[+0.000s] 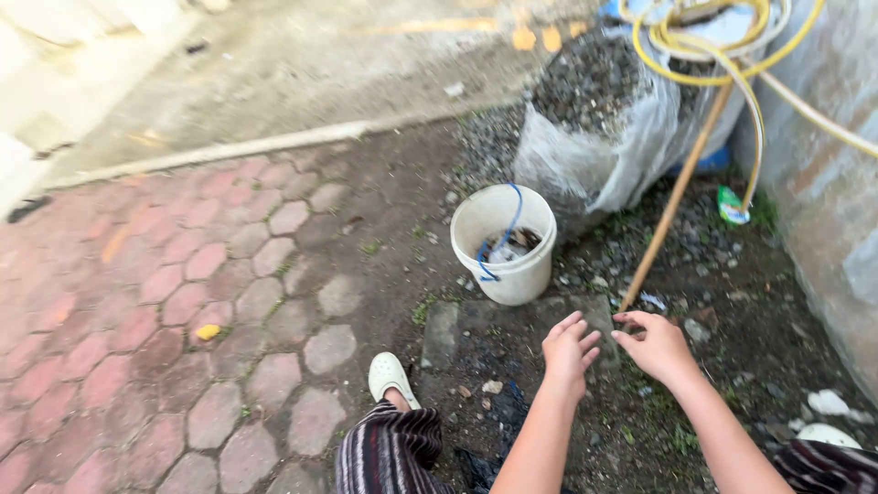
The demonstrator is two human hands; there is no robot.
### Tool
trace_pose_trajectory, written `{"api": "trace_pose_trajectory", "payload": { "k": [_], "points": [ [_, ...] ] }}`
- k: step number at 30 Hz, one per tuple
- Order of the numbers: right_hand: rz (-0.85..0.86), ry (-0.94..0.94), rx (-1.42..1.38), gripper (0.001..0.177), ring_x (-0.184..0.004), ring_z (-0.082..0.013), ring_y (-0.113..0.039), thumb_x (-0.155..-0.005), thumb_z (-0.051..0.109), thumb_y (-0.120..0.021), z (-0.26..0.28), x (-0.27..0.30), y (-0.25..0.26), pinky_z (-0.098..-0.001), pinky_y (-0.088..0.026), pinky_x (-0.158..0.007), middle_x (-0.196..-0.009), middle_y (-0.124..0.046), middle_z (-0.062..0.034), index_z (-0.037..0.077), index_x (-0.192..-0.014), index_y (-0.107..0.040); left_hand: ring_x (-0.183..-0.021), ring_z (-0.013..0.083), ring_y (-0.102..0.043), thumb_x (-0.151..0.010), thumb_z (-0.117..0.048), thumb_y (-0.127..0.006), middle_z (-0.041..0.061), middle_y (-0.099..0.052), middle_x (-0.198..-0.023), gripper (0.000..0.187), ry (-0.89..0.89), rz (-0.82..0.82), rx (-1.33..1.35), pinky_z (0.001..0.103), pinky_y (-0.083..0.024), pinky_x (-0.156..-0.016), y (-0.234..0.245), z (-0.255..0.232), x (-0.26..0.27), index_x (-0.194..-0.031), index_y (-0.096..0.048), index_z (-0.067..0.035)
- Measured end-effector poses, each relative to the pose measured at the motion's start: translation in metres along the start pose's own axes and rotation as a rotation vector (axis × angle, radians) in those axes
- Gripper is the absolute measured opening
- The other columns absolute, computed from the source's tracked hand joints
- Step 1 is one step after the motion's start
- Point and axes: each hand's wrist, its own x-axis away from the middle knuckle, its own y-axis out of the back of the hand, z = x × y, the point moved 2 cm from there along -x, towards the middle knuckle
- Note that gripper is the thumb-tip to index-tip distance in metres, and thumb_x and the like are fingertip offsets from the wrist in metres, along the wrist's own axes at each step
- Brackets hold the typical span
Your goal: The person picks weeds and small debris from the ground and places them into a white bucket.
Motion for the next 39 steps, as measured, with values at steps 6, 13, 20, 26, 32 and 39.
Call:
{"api": "trace_pose_trajectory", "payload": {
  "k": [6, 13, 20, 26, 32, 39],
  "points": [
    [0.120, 0.145, -0.164, 0.031, -0.093, -0.0182, -0.077, -0.089, 0.024, -0.074, 0.037, 0.005, -0.029, -0.0363, -0.063, -0.079, -0.108, -0.081, -0.0085, 0.012, -0.118, -0.077, -0.114, 0.0195, -0.071, -0.096, -0.022, -0.061, 0.005, -0.066, -0.139, 0.047, -0.026, -0.045, -0.027, 0.033, -0.055, -0.086, 0.042, -0.035, 0.045, -0.143, -0.059, -0.017],
    [0.234, 0.135, -0.314, 0.030, -0.091, -0.0152, -0.074, -0.092, 0.022, -0.071, 0.083, 0.016, -0.033, -0.0341, -0.063, -0.071, -0.103, -0.080, -0.0077, 0.009, -0.119, -0.076, -0.112, 0.0187, -0.071, -0.098, -0.024, -0.060, 0.003, -0.065, -0.140, 0.048, -0.031, -0.097, -0.073, 0.034, -0.054, -0.086, 0.053, -0.065, 0.061, -0.145, -0.058, -0.020],
    [0.231, 0.221, -0.297, 0.030, -0.083, -0.0155, -0.074, -0.091, 0.020, -0.072, 0.132, 0.009, -0.040, -0.0322, -0.061, -0.068, -0.101, -0.080, -0.0069, 0.007, -0.118, -0.076, -0.107, 0.0178, -0.070, -0.097, -0.025, -0.060, 0.005, -0.068, -0.135, 0.046, -0.093, -0.051, -0.052, 0.035, -0.054, -0.086, 0.056, -0.089, 0.059, -0.143, -0.059, -0.019],
    [0.284, 0.220, -0.287, 0.028, -0.084, -0.0134, -0.072, -0.091, 0.019, -0.072, 0.170, 0.002, -0.073, -0.0318, -0.060, -0.067, -0.100, -0.080, -0.0065, 0.007, -0.115, -0.078, -0.108, 0.0192, -0.070, -0.096, -0.026, -0.063, 0.004, -0.067, -0.134, 0.047, -0.096, -0.074, 0.077, 0.037, -0.053, -0.087, 0.111, -0.116, 0.049, -0.143, -0.059, -0.018],
    [0.319, 0.195, -0.196, 0.027, -0.080, -0.0137, -0.070, -0.091, 0.021, -0.073, 0.209, -0.013, -0.123, -0.0320, -0.060, -0.066, -0.096, -0.078, -0.0056, 0.009, -0.115, -0.078, -0.108, 0.0208, -0.071, -0.096, -0.028, -0.063, 0.006, -0.068, -0.140, 0.048, -0.109, -0.138, 0.153, 0.035, -0.053, -0.083, 0.198, -0.158, 0.040, -0.142, -0.060, -0.017],
    [0.398, 0.204, -0.120, 0.027, -0.080, -0.0108, -0.066, -0.092, 0.023, -0.072, 0.265, 0.002, -0.148, -0.0308, -0.060, -0.071, -0.091, -0.074, -0.0027, 0.010, -0.115, -0.079, -0.109, 0.0193, -0.070, -0.099, -0.026, -0.058, 0.007, -0.063, -0.144, 0.048, -0.213, -0.212, 0.218, 0.034, -0.054, -0.083, 0.268, -0.206, 0.065, -0.146, -0.056, -0.016]
  ]
}}
